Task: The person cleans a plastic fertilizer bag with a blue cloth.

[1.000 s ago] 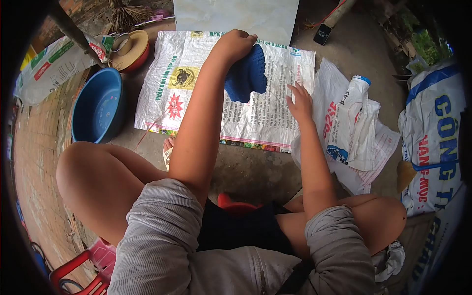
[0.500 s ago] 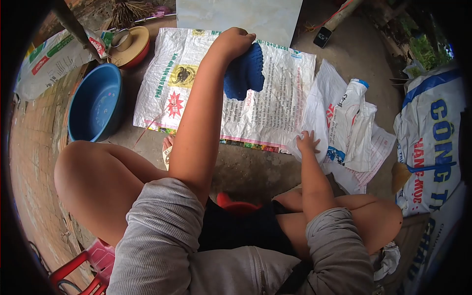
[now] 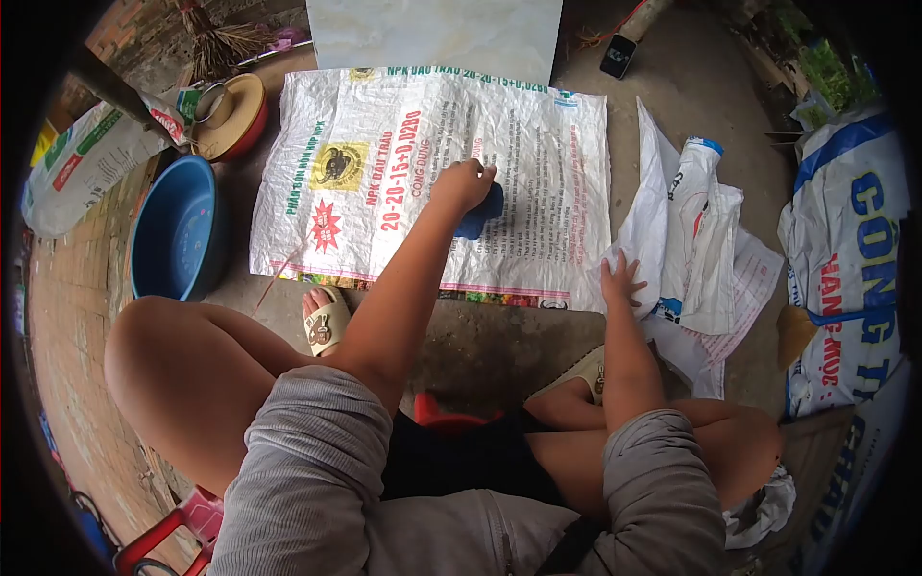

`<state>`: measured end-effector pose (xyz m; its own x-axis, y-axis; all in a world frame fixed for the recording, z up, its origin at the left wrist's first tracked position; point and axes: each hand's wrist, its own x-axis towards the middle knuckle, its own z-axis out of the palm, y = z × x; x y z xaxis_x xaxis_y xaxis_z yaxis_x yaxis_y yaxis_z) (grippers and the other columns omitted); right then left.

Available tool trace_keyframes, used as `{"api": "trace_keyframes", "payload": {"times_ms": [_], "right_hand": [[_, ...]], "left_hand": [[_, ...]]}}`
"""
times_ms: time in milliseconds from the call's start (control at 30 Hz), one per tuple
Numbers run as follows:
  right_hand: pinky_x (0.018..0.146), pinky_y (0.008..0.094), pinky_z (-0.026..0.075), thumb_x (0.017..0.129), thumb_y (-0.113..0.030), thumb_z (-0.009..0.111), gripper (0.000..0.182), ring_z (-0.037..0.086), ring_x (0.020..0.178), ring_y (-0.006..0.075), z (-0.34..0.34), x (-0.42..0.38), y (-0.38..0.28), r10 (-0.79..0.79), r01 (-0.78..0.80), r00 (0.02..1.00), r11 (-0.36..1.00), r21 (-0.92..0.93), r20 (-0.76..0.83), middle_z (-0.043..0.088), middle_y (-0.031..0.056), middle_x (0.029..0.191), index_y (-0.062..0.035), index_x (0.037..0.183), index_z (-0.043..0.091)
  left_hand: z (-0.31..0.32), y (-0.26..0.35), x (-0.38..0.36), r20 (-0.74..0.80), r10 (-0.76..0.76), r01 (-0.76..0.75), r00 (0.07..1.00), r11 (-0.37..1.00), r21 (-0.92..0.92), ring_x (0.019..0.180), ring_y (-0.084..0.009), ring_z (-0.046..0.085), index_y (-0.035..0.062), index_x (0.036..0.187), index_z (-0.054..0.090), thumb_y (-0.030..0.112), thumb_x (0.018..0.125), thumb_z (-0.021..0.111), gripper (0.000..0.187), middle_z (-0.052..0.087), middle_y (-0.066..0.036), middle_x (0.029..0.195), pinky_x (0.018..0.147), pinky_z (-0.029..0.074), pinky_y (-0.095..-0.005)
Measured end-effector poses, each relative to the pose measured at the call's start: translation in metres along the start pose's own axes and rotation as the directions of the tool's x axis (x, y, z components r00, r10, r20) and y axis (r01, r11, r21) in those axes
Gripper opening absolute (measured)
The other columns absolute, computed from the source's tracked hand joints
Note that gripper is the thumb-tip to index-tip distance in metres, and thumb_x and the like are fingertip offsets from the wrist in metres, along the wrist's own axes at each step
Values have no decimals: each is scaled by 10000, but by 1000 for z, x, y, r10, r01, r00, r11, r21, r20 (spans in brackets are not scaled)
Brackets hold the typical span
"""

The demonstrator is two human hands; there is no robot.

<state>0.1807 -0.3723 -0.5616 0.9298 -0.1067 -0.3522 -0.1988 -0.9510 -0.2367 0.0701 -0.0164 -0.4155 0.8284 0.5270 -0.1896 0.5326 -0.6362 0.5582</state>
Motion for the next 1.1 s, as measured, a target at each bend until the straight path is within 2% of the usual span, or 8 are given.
{"api": "trace_keyframes", "payload": {"times_ms": [167,267,367,433,567,633,733,1100], "right_hand": [[1006,813,113,912,-555,494,627,-7,1434,510,-33,44,39,150,-155,988,981,-118,-44,28,-38,1624,-401,1487,297],[969,842,122,922,-527,472,606,-37,1423,531,-41,72,53,469,-489,869,863,-128,-160,-13,-30,1623,-362,1485,320],[1027,773,165,916,-416,533,586,68,1423,532,-33,89,30,403,-409,776,907,98,-485,125,161,1595,-184,1439,409],[1062,730,148,921,-343,528,540,120,1430,505,-22,44,-42,-17,46,800,998,33,-600,179,209,1572,-168,1422,429],[1074,722,136,927,-362,520,566,118,1440,479,26,-27,-149,-532,536,765,838,-98,-364,169,126,1597,-265,1466,379],[1068,734,123,927,-415,511,575,122,1440,475,67,-47,-171,-510,503,835,860,-89,-208,166,91,1603,-316,1473,363],[1054,756,84,918,-478,509,622,145,1442,456,118,-39,-166,-509,442,800,858,-262,-318,181,56,1604,-365,1497,311],[1112,675,62,959,-420,431,557,166,1437,452,89,-63,-175,-503,473,814,864,-173,-289,225,92,1588,-297,1496,342]], "left_hand": [[90,-45,-53,406,-22,-166,914,892,421,1442,-455,159,218,1544,179,625,845,562,895,164,-224,1578,1109,180,-641],[124,-74,-71,139,230,-268,963,857,439,1439,-468,149,299,1542,168,601,784,634,940,115,-168,1600,1103,142,-679],[123,-77,-69,80,283,-292,956,874,388,1438,-457,164,323,1523,235,553,778,663,890,156,-153,1594,1103,139,-683],[119,-79,-64,70,294,-299,953,883,361,1435,-451,179,328,1502,286,511,768,681,853,188,-139,1587,1103,136,-686],[123,-70,-55,8,267,-257,964,919,300,1427,-436,218,348,1439,409,401,736,720,771,271,-103,1565,1104,133,-689],[116,-63,-48,44,291,-293,956,925,244,1427,-423,233,346,1410,452,366,741,720,721,307,-83,1552,1115,144,-673],[110,-59,-33,122,444,-460,888,866,197,1412,-411,276,332,1375,486,294,727,747,700,338,-63,1537,1151,228,-557],[69,-123,2,16,521,-513,853,835,197,1372,-320,384,261,1276,582,46,591,755,738,466,-26,1457,1147,305,-483]]}}
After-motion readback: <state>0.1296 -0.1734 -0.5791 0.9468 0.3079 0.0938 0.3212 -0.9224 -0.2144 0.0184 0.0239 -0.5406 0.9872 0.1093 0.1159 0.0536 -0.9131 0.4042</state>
